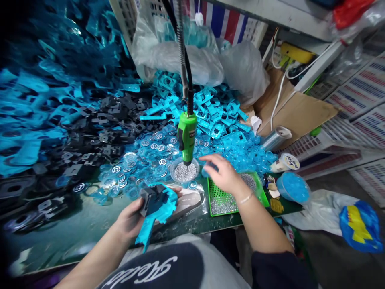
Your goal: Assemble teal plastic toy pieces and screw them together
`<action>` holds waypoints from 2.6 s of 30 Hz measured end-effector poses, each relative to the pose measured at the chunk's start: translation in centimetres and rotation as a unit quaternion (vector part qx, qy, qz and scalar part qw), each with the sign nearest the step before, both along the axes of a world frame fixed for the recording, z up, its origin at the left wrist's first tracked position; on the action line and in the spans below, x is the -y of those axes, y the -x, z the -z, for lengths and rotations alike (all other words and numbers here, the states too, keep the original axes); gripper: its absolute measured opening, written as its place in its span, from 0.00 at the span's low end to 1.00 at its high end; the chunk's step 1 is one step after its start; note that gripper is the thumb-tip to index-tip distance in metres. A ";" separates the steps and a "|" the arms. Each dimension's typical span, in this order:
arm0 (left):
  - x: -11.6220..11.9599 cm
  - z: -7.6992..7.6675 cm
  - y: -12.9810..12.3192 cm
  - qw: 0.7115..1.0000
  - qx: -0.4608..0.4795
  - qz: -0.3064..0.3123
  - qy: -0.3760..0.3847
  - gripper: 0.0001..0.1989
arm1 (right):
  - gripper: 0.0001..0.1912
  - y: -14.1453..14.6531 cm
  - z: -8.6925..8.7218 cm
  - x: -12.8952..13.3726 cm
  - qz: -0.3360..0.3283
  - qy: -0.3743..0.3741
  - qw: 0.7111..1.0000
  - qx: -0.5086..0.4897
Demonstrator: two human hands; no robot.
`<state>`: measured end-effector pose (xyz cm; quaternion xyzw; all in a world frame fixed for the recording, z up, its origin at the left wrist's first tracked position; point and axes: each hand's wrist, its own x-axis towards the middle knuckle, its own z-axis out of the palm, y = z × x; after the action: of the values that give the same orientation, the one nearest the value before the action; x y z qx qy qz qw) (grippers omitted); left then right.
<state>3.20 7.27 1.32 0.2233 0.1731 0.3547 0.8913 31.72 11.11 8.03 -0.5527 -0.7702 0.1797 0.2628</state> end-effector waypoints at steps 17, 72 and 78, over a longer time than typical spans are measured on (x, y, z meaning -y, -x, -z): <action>0.9 -2.1 -5.5 0.974 -0.226 -0.024 0.001 0.23 | 0.05 -11.4 6.4 6.1 0.322 0.114 0.936 0.086; 0.5 -4.9 2.4 0.981 -0.162 -0.084 -0.060 0.26 | 0.08 8.2 0.1 5.2 -0.003 -0.132 0.976 -0.174; 0.7 -4.7 3.1 0.986 -0.145 -0.075 -0.037 0.26 | 0.07 8.6 -0.2 5.0 -0.016 -0.113 0.975 -0.189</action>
<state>0.08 6.53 5.97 0.2915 0.3033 0.3906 0.8189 23.16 6.13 8.21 -0.4630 -0.7306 0.1972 0.4615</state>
